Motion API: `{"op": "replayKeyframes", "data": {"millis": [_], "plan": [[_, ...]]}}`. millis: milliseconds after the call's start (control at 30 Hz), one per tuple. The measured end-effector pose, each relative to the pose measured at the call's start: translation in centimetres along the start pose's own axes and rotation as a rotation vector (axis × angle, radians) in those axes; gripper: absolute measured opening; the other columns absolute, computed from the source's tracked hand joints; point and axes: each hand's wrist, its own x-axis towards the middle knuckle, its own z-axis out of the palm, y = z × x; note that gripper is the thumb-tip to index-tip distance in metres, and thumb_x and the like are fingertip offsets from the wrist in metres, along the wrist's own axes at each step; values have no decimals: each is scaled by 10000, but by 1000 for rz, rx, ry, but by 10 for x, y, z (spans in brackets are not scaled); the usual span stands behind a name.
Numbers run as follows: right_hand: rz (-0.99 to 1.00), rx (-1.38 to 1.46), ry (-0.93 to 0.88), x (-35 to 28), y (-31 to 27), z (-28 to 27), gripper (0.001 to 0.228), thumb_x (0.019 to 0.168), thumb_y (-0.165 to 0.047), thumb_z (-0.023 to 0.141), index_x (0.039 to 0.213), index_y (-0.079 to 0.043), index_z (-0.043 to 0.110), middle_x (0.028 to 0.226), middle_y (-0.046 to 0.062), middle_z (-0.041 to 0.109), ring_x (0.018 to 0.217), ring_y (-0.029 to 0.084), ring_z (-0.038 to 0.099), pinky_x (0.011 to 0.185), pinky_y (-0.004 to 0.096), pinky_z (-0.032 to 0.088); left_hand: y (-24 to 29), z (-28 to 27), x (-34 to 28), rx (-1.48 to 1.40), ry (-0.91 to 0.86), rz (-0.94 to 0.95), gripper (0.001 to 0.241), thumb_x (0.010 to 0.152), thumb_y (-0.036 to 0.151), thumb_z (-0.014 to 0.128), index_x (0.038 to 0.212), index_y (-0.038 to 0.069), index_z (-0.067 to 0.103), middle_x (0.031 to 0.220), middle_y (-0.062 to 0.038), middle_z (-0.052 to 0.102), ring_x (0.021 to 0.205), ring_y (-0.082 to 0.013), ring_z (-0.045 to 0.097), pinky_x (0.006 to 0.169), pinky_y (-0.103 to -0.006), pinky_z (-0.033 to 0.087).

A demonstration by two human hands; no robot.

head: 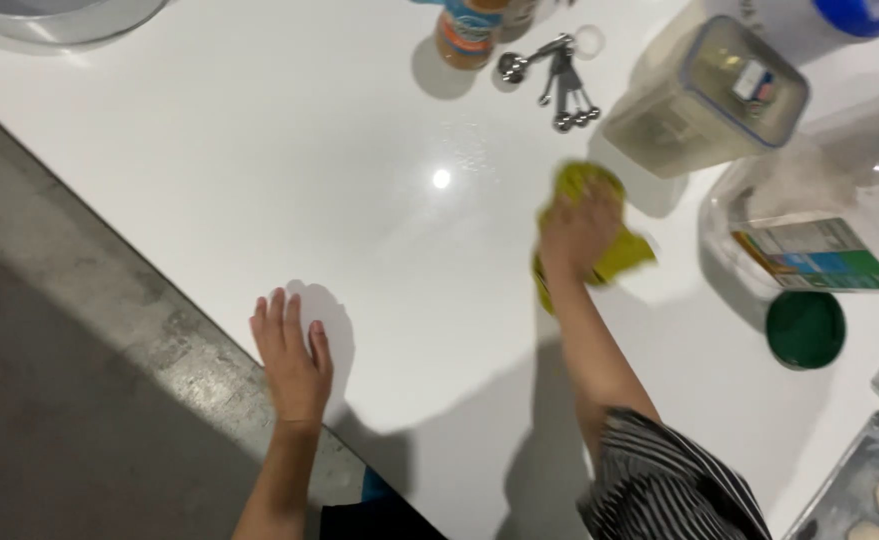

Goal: Shaping dough balls on a table, wiping down the workspace with a cloth, and washing dishes in a commercial sink.

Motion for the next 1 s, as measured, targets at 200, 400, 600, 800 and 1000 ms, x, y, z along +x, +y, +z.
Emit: {"op": "replayKeyframes", "data": {"millis": [200,400,600,800,1000], "plan": [[-299,23,-98,-29,-223,57,537,1002,-303,538,1434,16,523,1526,236,478,1403,426,364,1168,556,219,0,-4,-2,-105,131,0,443,1066,125,514,1488,10,439,1577,-214,436,1526,-432,329,1261,-570,286],[-731,486,-513,-185,-254,-35,531,1063,-257,449,1549,-44,447,1594,224,465,1494,410,375,1254,532,223,-10,-11,5,-442,234,-228,469,1117,163,404,1553,-12,404,1608,-227,433,1539,-407,360,1280,-553,294],[-1125,422,-834,-292,23,-103,556,1066,-373,615,1536,-93,517,1601,134,434,1479,366,376,1205,535,259,-58,-35,79,-270,179,-223,537,1104,302,426,1527,-27,382,1568,-223,436,1536,-429,289,1262,-541,252],[-1034,58,-811,-114,118,-82,518,1027,-293,551,1498,-82,513,1576,182,442,1479,430,385,1191,637,266,-76,-13,98,-1,100,-133,498,1111,251,417,1522,-31,412,1589,-209,416,1534,-383,288,1272,-563,214],[-750,81,-356,28,-155,44,554,1032,-290,547,1497,11,507,1593,234,431,1495,450,358,1229,582,256,-68,-20,99,-25,131,-154,468,1092,166,455,1510,-46,444,1575,-209,437,1505,-386,344,1257,-546,256]]}}
